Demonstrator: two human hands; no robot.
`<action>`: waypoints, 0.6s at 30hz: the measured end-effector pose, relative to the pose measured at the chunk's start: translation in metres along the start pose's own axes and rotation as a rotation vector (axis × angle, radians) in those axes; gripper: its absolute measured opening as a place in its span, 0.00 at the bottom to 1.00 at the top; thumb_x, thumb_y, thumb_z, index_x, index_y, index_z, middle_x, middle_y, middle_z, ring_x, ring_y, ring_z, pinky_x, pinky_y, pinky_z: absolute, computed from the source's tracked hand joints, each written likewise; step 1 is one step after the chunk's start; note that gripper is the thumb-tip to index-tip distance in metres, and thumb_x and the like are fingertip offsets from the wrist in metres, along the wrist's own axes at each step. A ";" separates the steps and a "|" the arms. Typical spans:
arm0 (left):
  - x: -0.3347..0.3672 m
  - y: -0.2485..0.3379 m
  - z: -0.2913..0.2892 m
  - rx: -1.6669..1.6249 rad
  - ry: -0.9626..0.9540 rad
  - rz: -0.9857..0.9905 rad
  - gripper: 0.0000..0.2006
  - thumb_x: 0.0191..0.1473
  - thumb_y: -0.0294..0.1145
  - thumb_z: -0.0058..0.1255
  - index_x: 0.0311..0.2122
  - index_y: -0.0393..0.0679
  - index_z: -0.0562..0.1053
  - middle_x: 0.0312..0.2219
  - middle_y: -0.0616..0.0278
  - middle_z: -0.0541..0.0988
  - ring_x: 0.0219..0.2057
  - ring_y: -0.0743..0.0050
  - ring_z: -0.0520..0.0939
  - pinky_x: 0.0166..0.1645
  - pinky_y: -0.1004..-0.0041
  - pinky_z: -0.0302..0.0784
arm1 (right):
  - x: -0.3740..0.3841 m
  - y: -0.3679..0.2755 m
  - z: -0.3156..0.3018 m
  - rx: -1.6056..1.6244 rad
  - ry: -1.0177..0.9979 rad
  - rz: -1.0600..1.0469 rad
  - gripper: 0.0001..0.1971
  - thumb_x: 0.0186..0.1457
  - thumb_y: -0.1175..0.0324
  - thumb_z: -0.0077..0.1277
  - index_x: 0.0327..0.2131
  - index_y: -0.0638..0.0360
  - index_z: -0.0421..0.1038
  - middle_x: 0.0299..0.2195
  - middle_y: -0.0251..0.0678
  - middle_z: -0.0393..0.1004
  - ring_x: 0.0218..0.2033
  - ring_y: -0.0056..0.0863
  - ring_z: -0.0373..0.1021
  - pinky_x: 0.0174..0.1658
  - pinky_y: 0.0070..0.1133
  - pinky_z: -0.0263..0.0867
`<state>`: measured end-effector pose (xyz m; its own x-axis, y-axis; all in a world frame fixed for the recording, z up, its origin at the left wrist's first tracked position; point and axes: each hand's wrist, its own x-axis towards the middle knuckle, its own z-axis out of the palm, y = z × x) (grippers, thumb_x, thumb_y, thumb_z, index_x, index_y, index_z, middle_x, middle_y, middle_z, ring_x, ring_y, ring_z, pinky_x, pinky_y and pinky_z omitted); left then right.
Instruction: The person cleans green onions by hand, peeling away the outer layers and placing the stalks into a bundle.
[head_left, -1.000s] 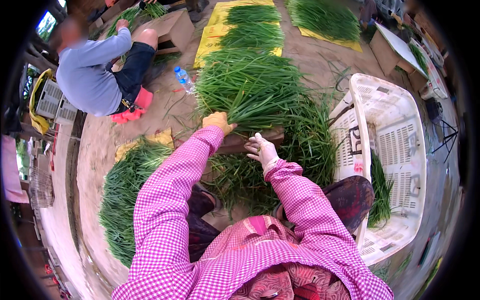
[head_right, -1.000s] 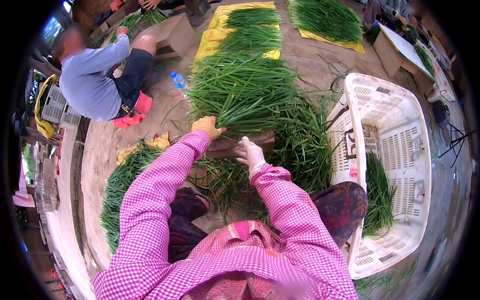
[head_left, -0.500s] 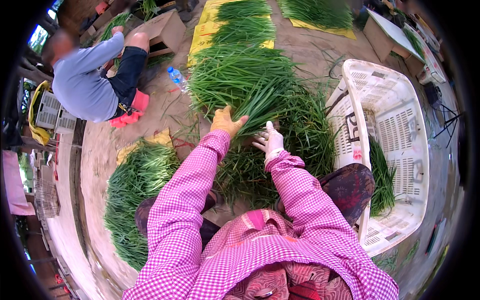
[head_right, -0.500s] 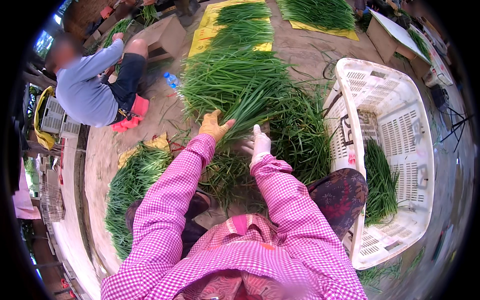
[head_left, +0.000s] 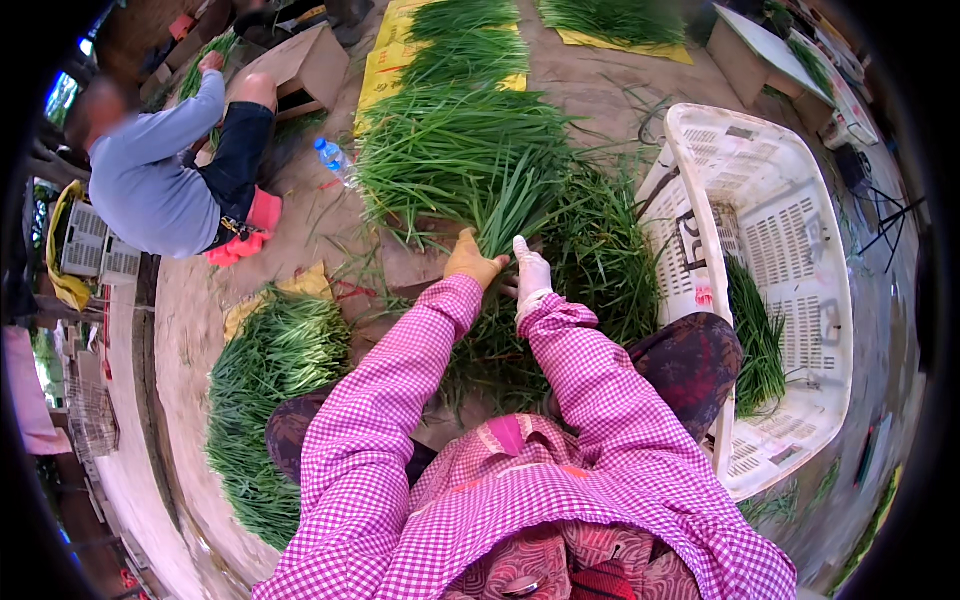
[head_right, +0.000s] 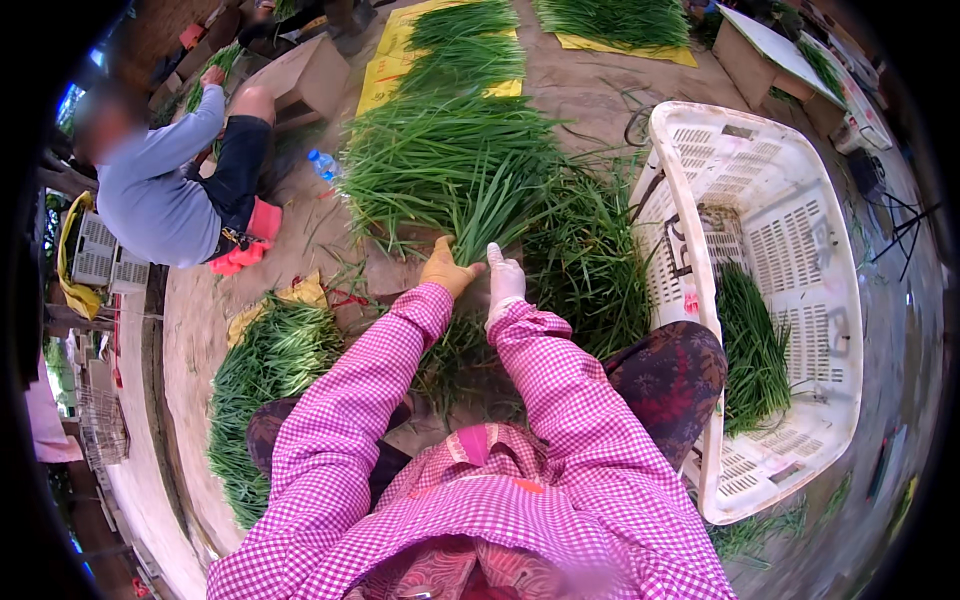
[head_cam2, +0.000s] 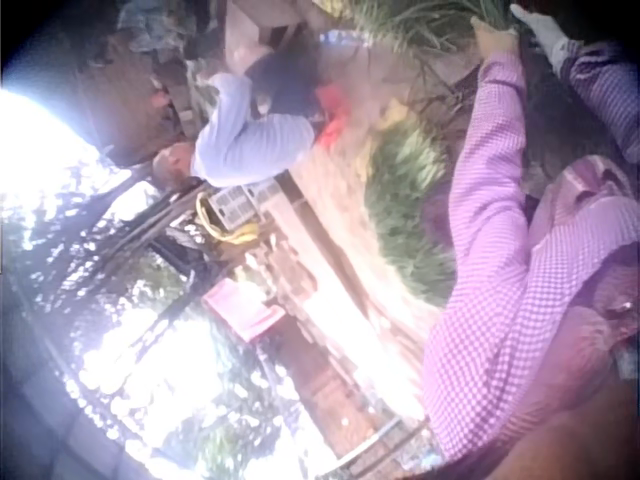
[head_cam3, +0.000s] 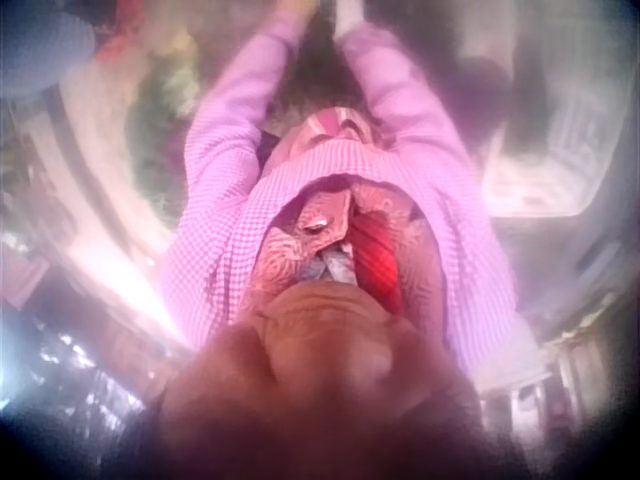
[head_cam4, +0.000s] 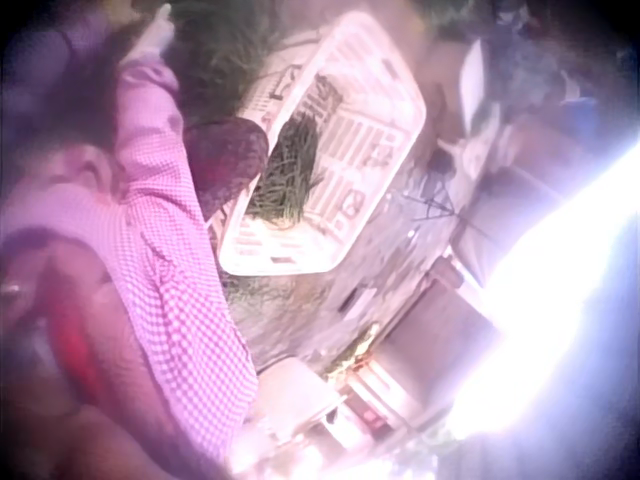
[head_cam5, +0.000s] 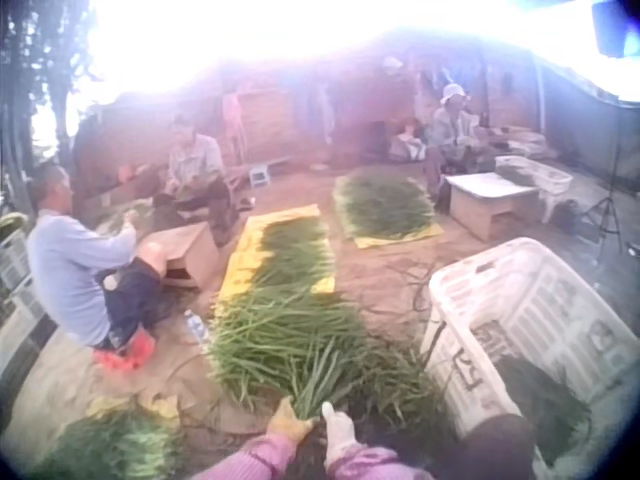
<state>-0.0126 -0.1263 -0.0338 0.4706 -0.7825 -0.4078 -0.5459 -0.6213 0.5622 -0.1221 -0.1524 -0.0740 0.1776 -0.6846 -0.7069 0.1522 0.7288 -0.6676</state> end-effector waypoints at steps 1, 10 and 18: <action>-0.010 0.007 0.001 -0.087 0.015 -0.045 0.41 0.36 0.40 0.65 0.55 0.42 0.55 0.48 0.46 0.70 0.49 0.55 0.72 0.53 0.68 0.65 | -0.001 -0.001 -0.002 0.048 -0.038 0.029 0.27 0.51 0.46 0.49 0.47 0.54 0.62 0.39 0.35 0.69 0.38 0.31 0.67 0.37 0.32 0.66; -0.032 -0.003 0.011 -0.451 0.144 0.282 0.37 0.37 0.27 0.62 0.54 0.44 0.58 0.46 0.55 0.70 0.46 0.65 0.73 0.50 0.73 0.67 | -0.032 -0.029 0.002 0.298 -0.282 -0.143 0.17 0.52 0.64 0.53 0.43 0.62 0.68 0.40 0.34 0.72 0.40 0.27 0.66 0.45 0.24 0.60; -0.037 0.035 -0.032 -0.871 0.220 0.726 0.32 0.43 0.21 0.56 0.54 0.45 0.56 0.46 0.56 0.70 0.46 0.67 0.71 0.49 0.71 0.69 | -0.093 -0.111 0.024 0.202 -0.673 -0.545 0.16 0.50 0.73 0.52 0.43 0.65 0.68 0.38 0.32 0.73 0.39 0.21 0.68 0.44 0.20 0.63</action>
<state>-0.0266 -0.1179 0.0238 0.3987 -0.8663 0.3009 -0.1147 0.2784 0.9536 -0.1319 -0.1693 0.0717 0.5543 -0.8319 0.0267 0.5397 0.3348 -0.7725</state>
